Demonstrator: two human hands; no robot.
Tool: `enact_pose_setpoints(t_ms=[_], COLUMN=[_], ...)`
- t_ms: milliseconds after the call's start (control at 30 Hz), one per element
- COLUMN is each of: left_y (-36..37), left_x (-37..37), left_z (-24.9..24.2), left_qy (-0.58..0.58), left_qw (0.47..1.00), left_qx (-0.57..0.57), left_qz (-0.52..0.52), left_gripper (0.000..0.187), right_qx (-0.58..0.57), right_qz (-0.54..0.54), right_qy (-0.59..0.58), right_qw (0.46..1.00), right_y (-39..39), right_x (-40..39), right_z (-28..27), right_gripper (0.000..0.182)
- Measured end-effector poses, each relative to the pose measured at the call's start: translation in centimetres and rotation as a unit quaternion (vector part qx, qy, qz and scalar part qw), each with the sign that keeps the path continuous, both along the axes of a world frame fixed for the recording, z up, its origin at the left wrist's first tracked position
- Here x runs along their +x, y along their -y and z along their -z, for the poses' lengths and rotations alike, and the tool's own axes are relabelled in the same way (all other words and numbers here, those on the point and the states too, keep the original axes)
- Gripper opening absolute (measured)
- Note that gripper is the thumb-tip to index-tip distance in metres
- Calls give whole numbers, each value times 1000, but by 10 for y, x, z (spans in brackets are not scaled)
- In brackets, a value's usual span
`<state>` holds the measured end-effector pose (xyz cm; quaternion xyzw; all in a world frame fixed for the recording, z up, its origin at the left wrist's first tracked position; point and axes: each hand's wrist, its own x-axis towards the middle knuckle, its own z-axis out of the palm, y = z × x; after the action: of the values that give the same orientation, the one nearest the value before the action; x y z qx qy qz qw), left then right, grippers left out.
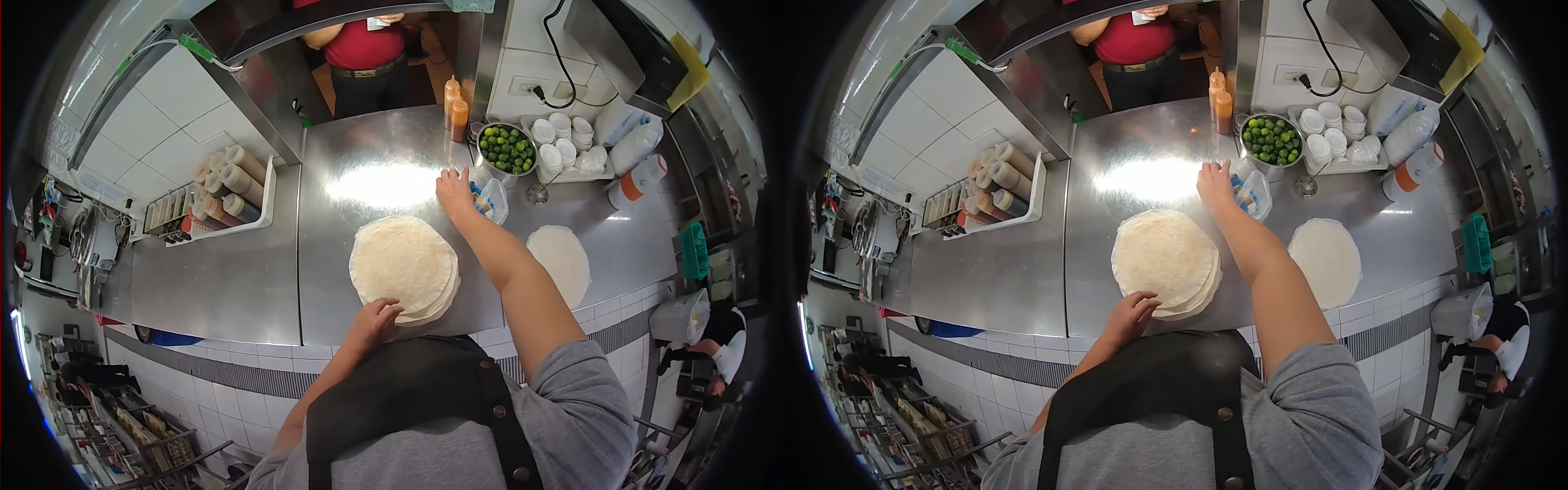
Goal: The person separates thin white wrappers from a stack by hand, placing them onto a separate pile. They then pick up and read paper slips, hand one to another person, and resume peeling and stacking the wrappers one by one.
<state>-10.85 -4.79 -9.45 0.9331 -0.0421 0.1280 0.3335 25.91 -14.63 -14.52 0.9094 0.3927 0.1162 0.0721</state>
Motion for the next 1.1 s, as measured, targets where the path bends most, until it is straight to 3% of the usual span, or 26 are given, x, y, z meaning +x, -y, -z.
enact_pose_setpoints(t_ms=[67,167,233,500,600,667,700,733,767,833,900,933,967,1000,1067,1100], left_y=[0,3,5,9,-8,-29,-38,-49,-59,-86,-94,-95,-93,-92,-88,-90], left_x=[9,20,27,27,26,30,33,37,39,42,49,56,59,58,60,60], left_z=[-3,-4,-3,1,1,11,16,22,29,73,81,74,68,69,73,79], left_qy=[10,-1,5,-3,-25,37,37,46,55,19,-17,-115,-206,-207,-200,-201], left_qw=[1000,998,997,995,997,997,997,986,964,957,948,935,868,866,882,881], left_qx=[-1,-2,1,-20,-53,-20,-21,41,103,98,92,-125,-336,-336,-272,-273], left_qz=[22,56,76,97,51,-65,-62,-152,-241,-274,-306,-312,-303,-306,-329,-331], left_gripper=[18,19,20,19,17,25,25,32,40,47,55,55,55,55,52,52], right_qx=[52,21,-44,-71,-80,-67,2,72,71,64,56,72,88,87,112,110], right_qz=[0,28,-33,-9,-49,-74,-91,-109,-110,-123,-135,-131,-129,-132,-130,-131], right_qy=[39,-9,-72,-128,-152,-162,-181,-197,-235,-271,-268,-273,-279,-281,-264,-265], right_qw=[998,999,996,989,984,982,979,972,963,952,952,950,947,946,949,949], right_y=[1,7,10,10,3,-1,-1,-1,0,5,11,14,16,20,28,31], right_x=[4,12,15,-17,-37,-58,-72,-87,-103,-137,-167,-182,-196,-207,-221,-230], right_z=[-13,-20,-15,-11,-44,-58,-59,-59,-58,-44,-27,-24,-20,-16,-9,-8], right_gripper=[21,21,17,16,15,15,18,21,20,27,35,48,63,63,85,85])
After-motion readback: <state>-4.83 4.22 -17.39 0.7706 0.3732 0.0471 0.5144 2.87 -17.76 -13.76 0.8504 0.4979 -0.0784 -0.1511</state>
